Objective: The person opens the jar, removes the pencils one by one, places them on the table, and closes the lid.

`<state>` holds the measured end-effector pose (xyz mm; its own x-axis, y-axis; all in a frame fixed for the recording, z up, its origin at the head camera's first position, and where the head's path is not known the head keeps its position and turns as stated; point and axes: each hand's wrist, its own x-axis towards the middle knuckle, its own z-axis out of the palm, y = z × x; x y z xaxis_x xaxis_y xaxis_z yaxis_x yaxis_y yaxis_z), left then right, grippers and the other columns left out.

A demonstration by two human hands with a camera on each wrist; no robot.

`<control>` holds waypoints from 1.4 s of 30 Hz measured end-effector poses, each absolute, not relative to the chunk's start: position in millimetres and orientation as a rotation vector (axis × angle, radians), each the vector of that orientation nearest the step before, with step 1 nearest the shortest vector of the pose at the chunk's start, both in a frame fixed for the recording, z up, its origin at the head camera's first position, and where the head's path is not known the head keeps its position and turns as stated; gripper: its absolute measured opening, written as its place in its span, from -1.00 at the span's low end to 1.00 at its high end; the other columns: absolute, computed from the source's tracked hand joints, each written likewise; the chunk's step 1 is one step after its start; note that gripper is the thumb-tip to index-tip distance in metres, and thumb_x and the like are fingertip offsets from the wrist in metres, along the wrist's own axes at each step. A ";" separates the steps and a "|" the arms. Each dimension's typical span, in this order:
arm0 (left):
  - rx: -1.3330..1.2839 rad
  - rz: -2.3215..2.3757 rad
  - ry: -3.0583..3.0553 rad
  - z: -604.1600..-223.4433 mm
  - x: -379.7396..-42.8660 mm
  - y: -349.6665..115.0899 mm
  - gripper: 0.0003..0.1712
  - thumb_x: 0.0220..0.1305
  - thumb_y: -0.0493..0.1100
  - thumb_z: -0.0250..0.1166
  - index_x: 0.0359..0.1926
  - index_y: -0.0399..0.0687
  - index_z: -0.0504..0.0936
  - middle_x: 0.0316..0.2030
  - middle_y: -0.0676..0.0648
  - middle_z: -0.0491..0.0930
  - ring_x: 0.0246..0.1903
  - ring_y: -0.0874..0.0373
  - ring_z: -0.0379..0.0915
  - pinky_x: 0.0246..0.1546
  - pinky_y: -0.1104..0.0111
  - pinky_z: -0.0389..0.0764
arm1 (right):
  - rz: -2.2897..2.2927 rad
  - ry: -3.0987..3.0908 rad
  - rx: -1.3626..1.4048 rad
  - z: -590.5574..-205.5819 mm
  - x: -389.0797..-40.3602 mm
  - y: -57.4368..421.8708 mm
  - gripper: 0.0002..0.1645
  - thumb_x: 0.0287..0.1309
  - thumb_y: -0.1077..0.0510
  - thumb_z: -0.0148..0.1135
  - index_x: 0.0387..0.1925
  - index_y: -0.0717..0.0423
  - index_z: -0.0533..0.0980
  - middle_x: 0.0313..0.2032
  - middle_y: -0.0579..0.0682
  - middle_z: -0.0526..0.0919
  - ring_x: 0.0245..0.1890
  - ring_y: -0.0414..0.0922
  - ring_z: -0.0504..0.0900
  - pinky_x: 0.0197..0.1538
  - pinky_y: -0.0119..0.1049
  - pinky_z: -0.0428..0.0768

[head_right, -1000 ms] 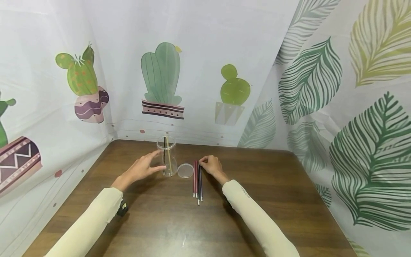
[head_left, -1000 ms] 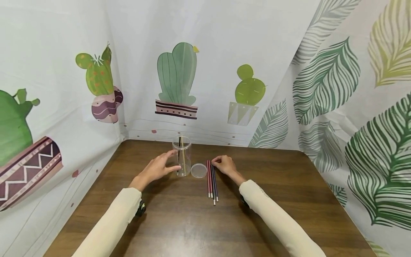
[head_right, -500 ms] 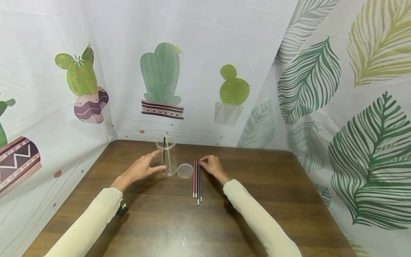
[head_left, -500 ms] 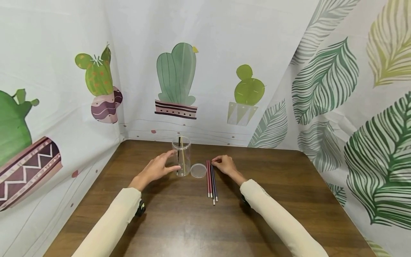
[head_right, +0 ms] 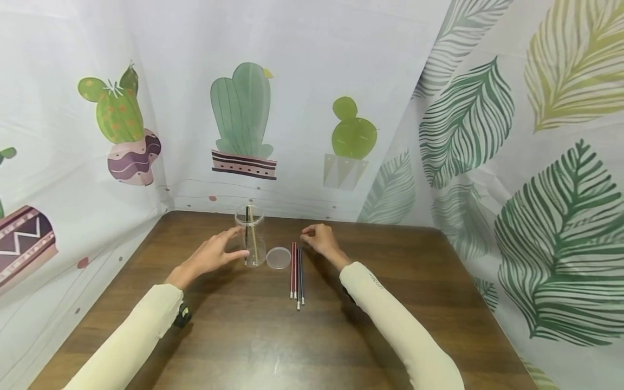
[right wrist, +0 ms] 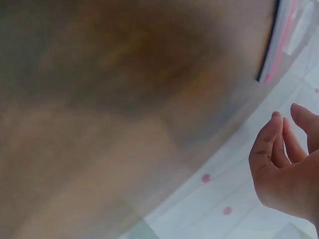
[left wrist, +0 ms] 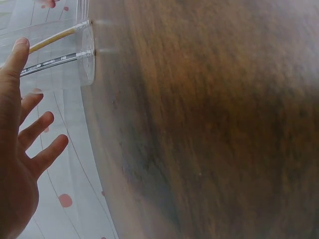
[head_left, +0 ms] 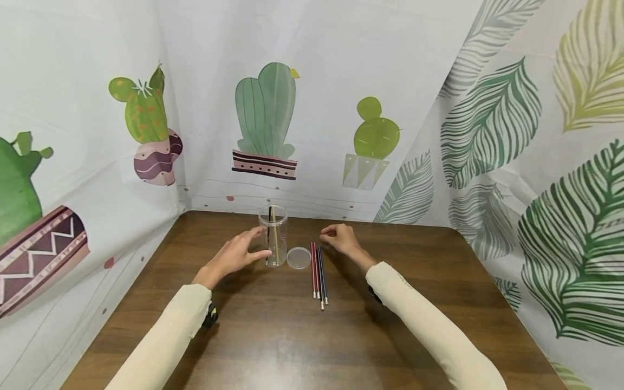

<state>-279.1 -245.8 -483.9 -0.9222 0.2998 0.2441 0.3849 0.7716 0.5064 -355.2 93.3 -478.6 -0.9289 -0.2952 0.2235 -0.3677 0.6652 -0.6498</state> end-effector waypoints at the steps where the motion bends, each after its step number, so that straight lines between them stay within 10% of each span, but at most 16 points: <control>1: -0.545 -0.854 -2.816 -483.7 -279.2 -245.9 0.00 0.26 0.46 0.31 0.54 0.08 0.28 0.42 -0.14 0.45 0.36 -0.18 0.42 0.30 -0.21 0.45 | 1.106 -2.767 0.577 -474.7 -355.9 92.2 -0.78 0.28 0.17 0.46 -0.10 0.21 0.76 -0.21 0.09 0.83 -0.24 -0.03 0.81 -0.07 -0.16 0.74; 42: -0.557 -0.860 -2.826 -480.3 -276.3 -243.4 -0.05 0.32 0.35 0.35 0.53 -0.02 0.29 0.41 -0.16 0.47 0.35 -0.16 0.44 0.27 -0.21 0.48 | 1.020 -2.559 0.961 -356.9 -345.9 1.0 -0.76 0.29 0.11 0.47 -0.09 0.16 0.77 -0.25 0.01 0.83 -0.31 -0.15 0.77 -0.23 -0.42 0.70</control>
